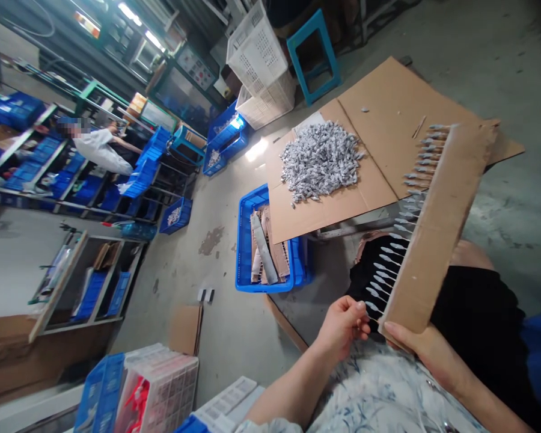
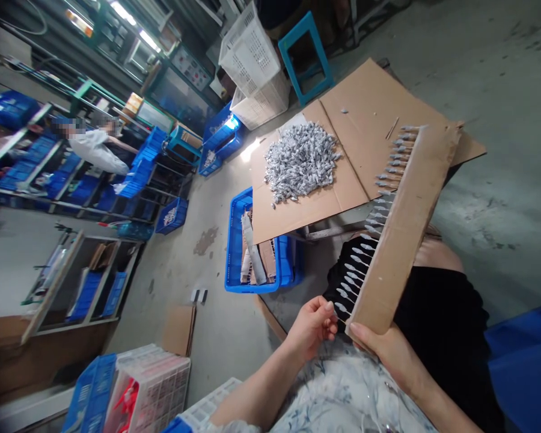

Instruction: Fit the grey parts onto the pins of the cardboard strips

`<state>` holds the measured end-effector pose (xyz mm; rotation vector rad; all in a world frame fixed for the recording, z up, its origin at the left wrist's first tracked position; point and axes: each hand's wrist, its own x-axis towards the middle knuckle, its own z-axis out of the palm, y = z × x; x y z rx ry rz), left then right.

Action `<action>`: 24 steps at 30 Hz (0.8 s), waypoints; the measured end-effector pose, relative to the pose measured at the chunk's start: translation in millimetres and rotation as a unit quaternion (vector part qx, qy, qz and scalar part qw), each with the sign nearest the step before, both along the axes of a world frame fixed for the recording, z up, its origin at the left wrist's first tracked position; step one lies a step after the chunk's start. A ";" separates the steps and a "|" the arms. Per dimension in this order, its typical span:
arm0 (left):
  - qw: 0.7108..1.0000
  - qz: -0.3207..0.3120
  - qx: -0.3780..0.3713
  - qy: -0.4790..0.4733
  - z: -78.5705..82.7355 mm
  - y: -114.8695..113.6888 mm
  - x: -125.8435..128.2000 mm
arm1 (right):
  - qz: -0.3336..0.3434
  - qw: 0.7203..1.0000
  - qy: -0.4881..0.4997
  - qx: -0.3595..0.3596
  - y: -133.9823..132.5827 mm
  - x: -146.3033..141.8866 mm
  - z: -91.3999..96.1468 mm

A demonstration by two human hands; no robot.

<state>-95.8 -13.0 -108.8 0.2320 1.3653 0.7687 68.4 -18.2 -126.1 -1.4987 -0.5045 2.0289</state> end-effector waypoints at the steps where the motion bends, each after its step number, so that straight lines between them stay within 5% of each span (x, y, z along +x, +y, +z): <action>1: 1.000 0.000 -0.001 -0.002 0.0 -0.9 0.7 | -0.001 1.000 -0.004 0.001 0.9 -0.4 2.1; 24: 1.000 0.011 -0.009 0.025 -1.7 -9.3 7.9 | 0.030 0.999 -0.033 0.001 -3.8 -2.6 -12.1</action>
